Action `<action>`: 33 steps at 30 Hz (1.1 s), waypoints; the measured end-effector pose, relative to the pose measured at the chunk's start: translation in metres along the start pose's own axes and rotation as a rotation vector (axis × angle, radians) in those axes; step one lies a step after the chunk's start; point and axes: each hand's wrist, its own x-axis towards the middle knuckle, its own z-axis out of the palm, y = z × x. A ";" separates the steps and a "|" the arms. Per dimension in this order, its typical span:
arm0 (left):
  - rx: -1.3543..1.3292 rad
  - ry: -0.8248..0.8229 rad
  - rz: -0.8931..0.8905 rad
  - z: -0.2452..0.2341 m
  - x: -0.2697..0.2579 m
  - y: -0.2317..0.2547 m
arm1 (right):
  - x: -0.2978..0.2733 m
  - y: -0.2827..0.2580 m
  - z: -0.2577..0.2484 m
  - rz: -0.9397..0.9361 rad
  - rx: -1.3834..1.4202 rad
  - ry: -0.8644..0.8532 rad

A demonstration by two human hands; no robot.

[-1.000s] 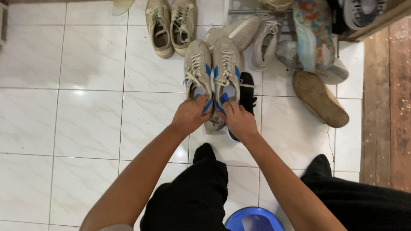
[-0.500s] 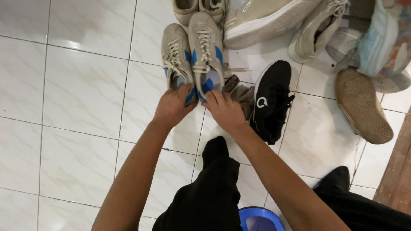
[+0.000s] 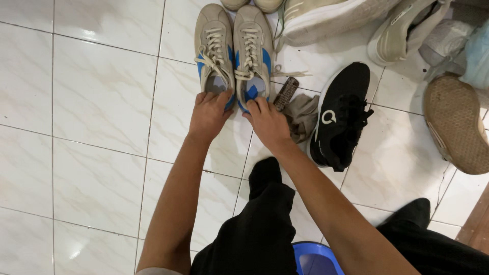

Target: The person organizes multiple pairs of shoes on a tiled floor, then uses a cloth to wipe and clean one pair of white sneakers. The person handles several pairs of shoes and a cleaning cloth.

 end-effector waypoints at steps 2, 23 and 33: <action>0.012 -0.003 -0.026 -0.002 -0.003 0.007 | -0.006 0.000 -0.002 0.008 0.042 0.020; 0.119 0.054 0.523 -0.114 0.082 0.173 | -0.123 0.099 -0.168 0.237 0.044 0.371; 0.425 -0.364 0.504 -0.072 0.133 0.290 | -0.222 0.203 -0.199 0.444 -0.092 0.349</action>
